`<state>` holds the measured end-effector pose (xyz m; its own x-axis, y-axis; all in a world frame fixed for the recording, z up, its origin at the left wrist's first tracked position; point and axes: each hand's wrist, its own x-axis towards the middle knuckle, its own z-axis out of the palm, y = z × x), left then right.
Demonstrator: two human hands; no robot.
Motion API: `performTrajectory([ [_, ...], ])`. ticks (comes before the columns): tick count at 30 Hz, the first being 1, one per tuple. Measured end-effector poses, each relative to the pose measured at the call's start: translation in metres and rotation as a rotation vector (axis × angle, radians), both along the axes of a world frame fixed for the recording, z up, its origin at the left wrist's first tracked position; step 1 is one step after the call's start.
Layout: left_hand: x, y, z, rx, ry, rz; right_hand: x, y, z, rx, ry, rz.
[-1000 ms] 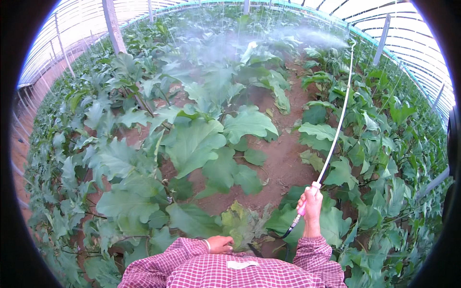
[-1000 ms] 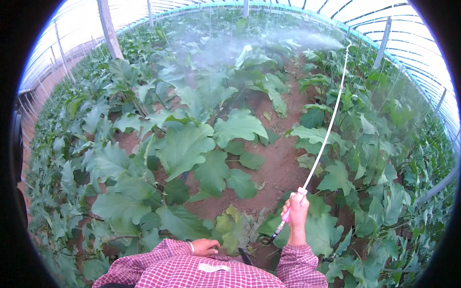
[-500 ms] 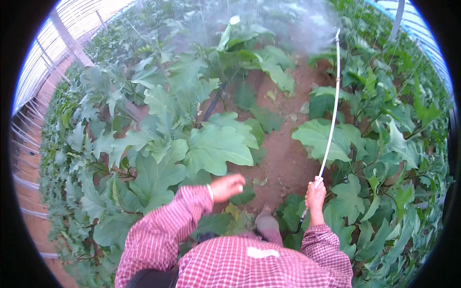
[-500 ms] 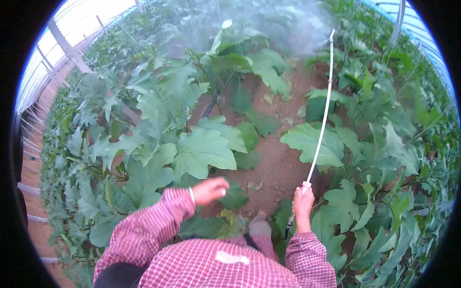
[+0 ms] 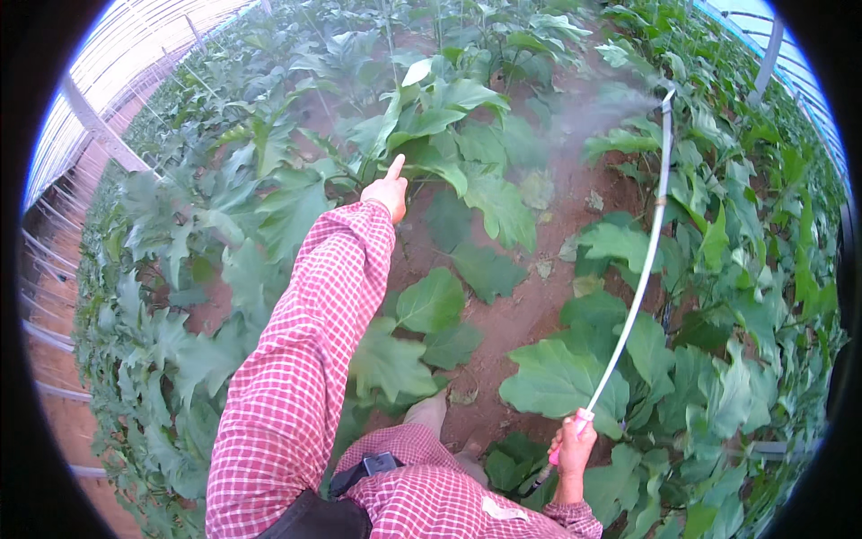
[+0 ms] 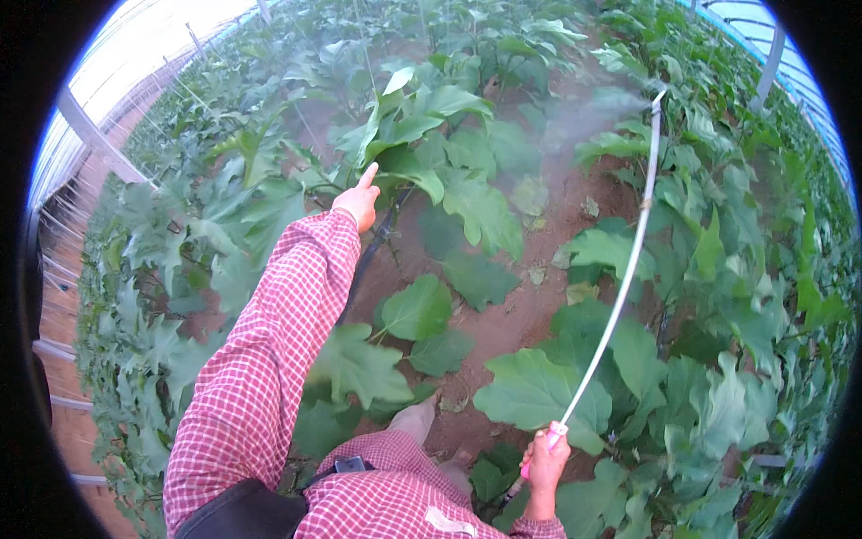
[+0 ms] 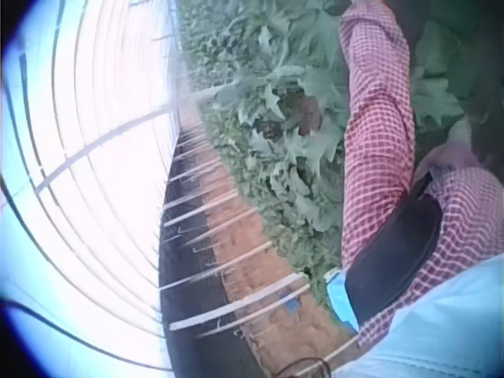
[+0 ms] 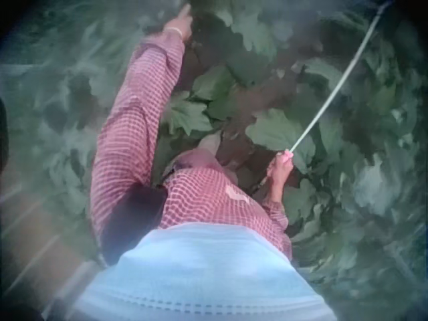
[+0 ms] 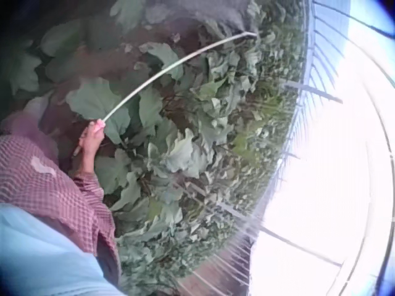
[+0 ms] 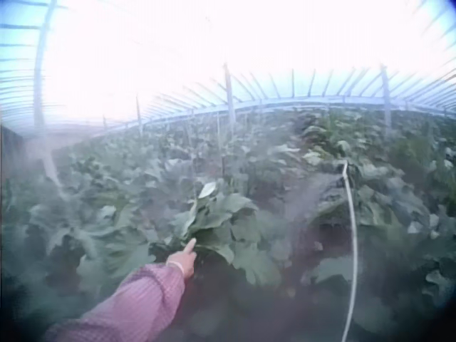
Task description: The person walks through a greenhouse and sprays a mist onto rows of large-leafed plants using a handheld wand connected to a backpack sprayer. The person moves steadily along the rows, directing the spray at the foliage.
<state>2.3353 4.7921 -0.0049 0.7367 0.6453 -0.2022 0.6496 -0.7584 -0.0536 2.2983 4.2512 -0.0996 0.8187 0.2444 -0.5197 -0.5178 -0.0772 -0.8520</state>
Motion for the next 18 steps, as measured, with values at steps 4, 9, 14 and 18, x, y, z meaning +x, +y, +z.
performTrajectory([
  [4,0.045,0.046,-0.034,0.020,0.069,0.063,0.045,0.058,0.026,0.000,-0.159,-0.111],
  [9,-0.022,0.008,-0.184,-0.331,0.518,-0.351,0.062,0.106,0.031,-0.064,-0.230,-0.155],
  [14,-0.034,0.063,-0.139,-1.208,0.473,-0.134,0.075,0.155,0.044,-0.061,-0.169,-0.296],
  [18,0.022,0.168,-0.106,-0.189,-1.327,0.283,0.078,0.150,0.024,-0.127,-0.237,-0.299],
])
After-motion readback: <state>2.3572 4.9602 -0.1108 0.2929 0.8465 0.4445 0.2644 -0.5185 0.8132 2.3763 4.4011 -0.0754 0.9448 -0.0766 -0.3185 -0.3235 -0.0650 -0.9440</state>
